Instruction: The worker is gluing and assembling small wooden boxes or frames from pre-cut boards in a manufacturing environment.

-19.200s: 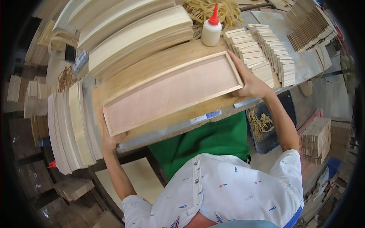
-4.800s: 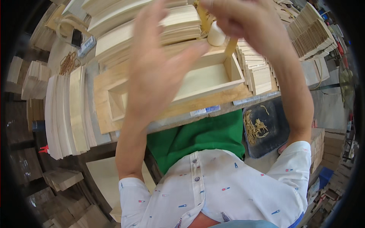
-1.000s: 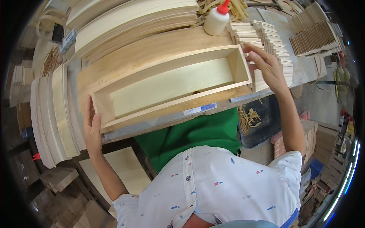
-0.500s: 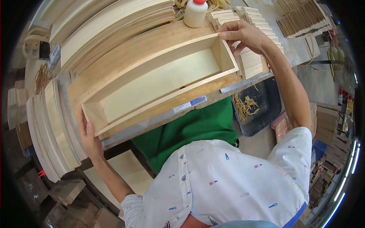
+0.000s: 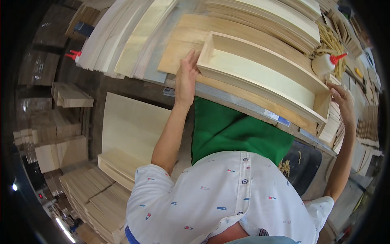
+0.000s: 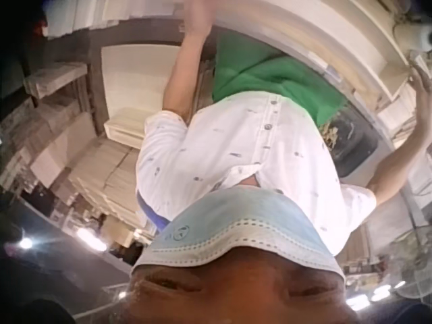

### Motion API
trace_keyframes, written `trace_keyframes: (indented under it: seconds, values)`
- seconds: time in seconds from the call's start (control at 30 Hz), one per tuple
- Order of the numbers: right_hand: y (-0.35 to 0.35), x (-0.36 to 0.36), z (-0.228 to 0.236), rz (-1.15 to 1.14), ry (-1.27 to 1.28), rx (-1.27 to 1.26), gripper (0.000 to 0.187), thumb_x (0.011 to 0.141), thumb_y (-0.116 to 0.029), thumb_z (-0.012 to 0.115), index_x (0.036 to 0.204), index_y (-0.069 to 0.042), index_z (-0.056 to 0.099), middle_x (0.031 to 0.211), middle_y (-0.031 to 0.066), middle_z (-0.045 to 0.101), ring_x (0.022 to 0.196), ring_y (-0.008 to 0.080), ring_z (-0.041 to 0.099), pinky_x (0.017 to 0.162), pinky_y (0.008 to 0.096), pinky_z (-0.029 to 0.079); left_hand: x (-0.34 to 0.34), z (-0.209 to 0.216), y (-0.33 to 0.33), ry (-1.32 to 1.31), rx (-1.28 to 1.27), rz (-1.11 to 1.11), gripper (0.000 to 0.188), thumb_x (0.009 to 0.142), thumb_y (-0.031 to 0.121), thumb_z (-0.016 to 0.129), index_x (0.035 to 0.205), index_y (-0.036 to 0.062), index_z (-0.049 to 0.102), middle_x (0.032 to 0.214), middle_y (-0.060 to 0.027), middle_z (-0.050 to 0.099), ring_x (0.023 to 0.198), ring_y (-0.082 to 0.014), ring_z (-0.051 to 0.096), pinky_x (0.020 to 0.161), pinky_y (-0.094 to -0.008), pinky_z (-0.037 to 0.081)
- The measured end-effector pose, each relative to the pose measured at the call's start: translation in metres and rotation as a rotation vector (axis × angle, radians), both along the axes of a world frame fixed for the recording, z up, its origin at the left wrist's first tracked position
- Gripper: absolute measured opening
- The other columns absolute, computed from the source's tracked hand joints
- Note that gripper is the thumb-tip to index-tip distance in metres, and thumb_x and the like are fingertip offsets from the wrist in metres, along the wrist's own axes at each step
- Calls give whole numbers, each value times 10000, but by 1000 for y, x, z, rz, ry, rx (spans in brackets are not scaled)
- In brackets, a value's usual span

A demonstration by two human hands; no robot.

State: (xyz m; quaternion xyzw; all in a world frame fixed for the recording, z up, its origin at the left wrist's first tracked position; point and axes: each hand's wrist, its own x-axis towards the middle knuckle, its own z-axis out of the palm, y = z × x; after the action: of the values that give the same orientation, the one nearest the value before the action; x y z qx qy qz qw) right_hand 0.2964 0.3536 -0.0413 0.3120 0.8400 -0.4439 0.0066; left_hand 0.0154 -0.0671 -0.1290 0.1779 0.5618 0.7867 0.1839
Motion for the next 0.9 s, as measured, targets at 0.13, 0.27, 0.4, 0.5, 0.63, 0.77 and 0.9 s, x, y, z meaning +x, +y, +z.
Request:
trace_keyframes:
  seconds: [0.13, 0.27, 0.4, 0.5, 0.63, 0.77, 0.9]
  values:
    - [-30, -32, 9, 185, 74, 243, 397, 928, -242, 598, 1254, -15, 593, 1153, 96, 648, 1123, 193, 563, 1012, 331, 387, 24, -8, -29, -42, -58, 249, 539, 1029, 374, 384, 1383, -33, 383, 1366, -181, 452, 1240, -287, 481, 1055, -414, 375]
    - [-42, -70, 7, 349, -67, 313, 451, 878, -229, 643, 1264, -4, 576, 1252, 137, 618, 1168, 222, 561, 1021, 362, 387, 77, -5, -35, -30, -162, 173, 360, 982, 178, 527, 1294, 4, 483, 1180, -105, 583, 1082, -206, 577, 926, -347, 484]
    - [-49, -85, 9, 362, -110, 196, 478, 891, -278, 643, 1248, 32, 574, 1219, 148, 632, 1111, 213, 590, 962, 359, 433, 56, 27, -24, 152, -242, 215, 347, 926, 145, 615, 1209, -44, 546, 1148, -153, 606, 1061, -183, 594, 912, -311, 480]
    - [-56, -93, 8, 406, -98, 238, 464, 924, -315, 608, 1234, 30, 592, 1135, 133, 663, 1048, 211, 609, 915, 348, 457, -1, 60, -1, 312, -342, 150, 441, 904, 223, 637, 1230, -62, 554, 1191, -219, 605, 1104, -248, 599, 938, -322, 467]
    - [-69, -131, 12, 380, 39, 151, 497, 958, -406, 549, 1220, 11, 615, 1058, 111, 673, 993, 188, 616, 869, 316, 475, -34, 68, 25, 342, -740, -36, 566, 908, 279, 607, 1333, -71, 474, 1286, -209, 574, 1185, -254, 558, 987, -337, 431]
    - [-128, -229, 18, 432, 48, 80, 496, 948, -454, 552, 1172, -23, 650, 980, 102, 666, 901, 185, 611, 799, 296, 486, -33, 35, 28, 334, -636, -95, 588, 903, 295, 582, 1368, -41, 451, 1312, -214, 557, 1200, -264, 550, 1009, -328, 406]
    - [-167, -307, 13, 693, -192, 15, 487, 897, -473, 617, 1136, -51, 663, 933, 75, 639, 822, 177, 558, 710, 295, 455, -21, 40, 38, 377, -566, -57, 541, 918, 242, 529, 1389, -7, 435, 1327, -221, 542, 1217, -280, 536, 1025, -333, 389]
